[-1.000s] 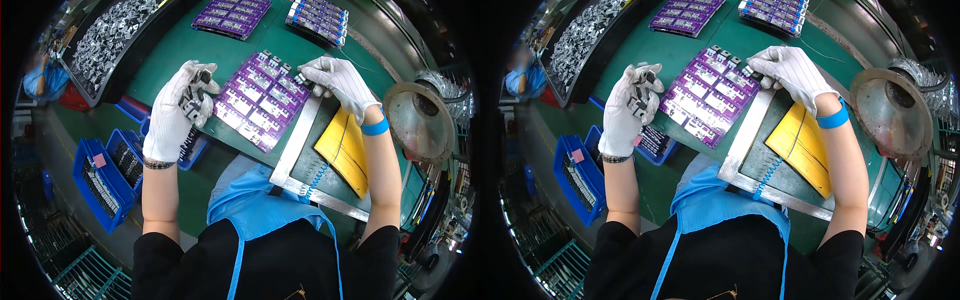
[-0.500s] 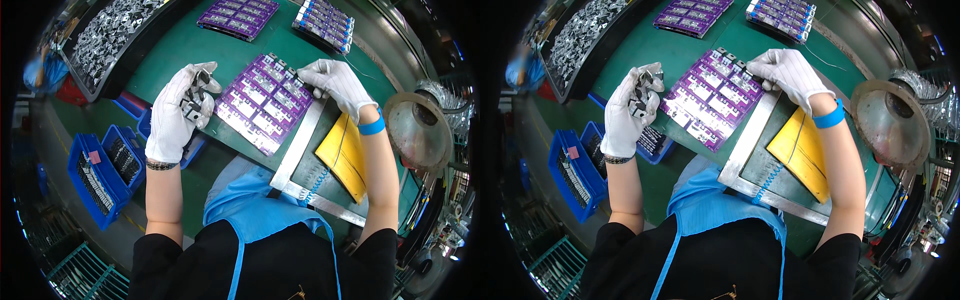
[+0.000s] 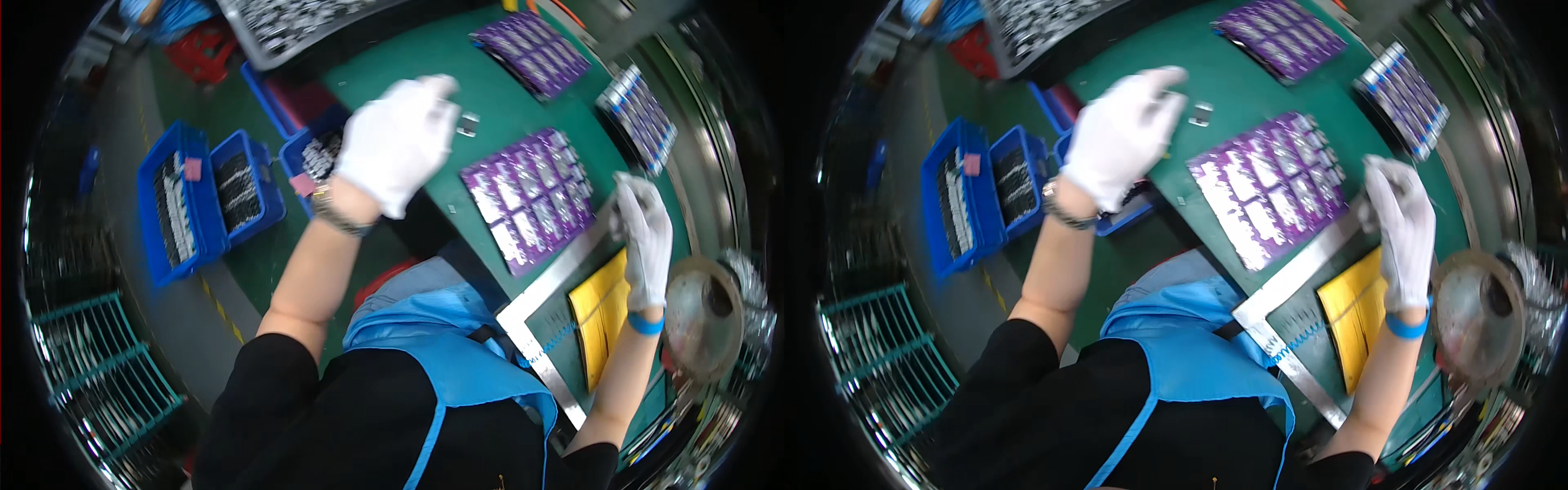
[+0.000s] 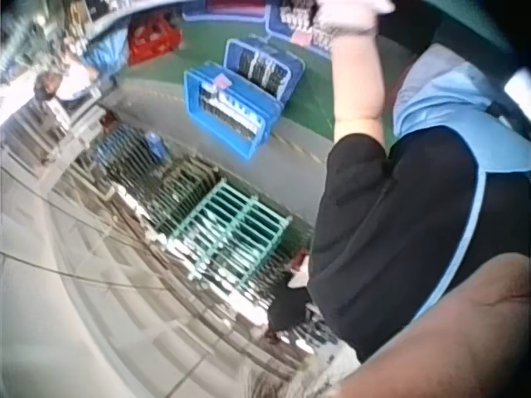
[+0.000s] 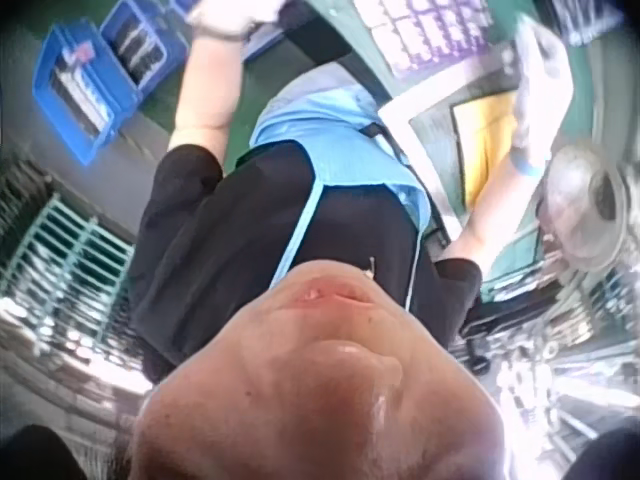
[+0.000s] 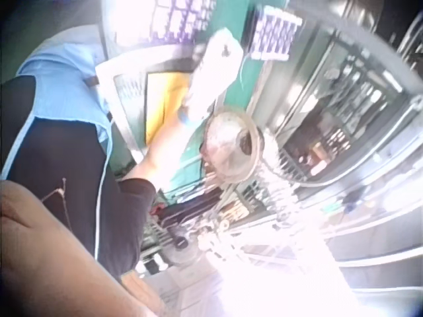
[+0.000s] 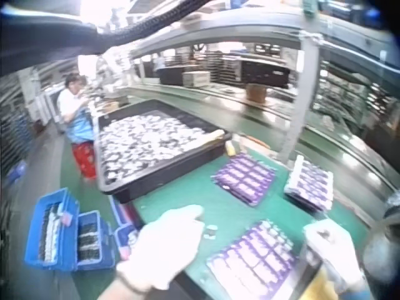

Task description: The person picks up electronic components from a blue bin and a black tray, placing them onto a purple circuit board. They then position and press white plastic connectors onto the board before moving it aside.

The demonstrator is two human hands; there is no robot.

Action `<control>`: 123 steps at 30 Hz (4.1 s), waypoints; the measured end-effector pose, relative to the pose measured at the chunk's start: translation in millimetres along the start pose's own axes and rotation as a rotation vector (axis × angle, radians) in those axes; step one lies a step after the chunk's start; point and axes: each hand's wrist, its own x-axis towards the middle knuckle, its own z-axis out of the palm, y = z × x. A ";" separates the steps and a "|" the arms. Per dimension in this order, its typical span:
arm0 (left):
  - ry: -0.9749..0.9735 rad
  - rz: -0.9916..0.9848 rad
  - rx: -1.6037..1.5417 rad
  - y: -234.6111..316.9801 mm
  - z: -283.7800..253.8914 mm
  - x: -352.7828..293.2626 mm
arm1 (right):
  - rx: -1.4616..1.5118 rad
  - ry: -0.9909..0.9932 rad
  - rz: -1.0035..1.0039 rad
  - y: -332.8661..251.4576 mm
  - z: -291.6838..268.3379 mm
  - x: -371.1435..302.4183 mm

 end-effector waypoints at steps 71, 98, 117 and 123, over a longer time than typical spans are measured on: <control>-0.257 -0.748 -1.421 69.7 -27.3 -41.5 | -0.280 -0.120 0.243 31.2 -5.8 23.1; -0.396 -0.433 -1.049 82.5 -10.8 -26.7 | -0.117 0.082 -0.433 -16.6 41.0 -26.5; -0.900 -0.141 -0.435 24.9 65.4 -202.4 | -0.167 0.130 -0.603 -14.7 23.6 -39.5; -1.036 -0.273 -0.347 24.6 68.9 -176.7 | -0.159 0.087 -0.566 -14.2 25.2 -38.8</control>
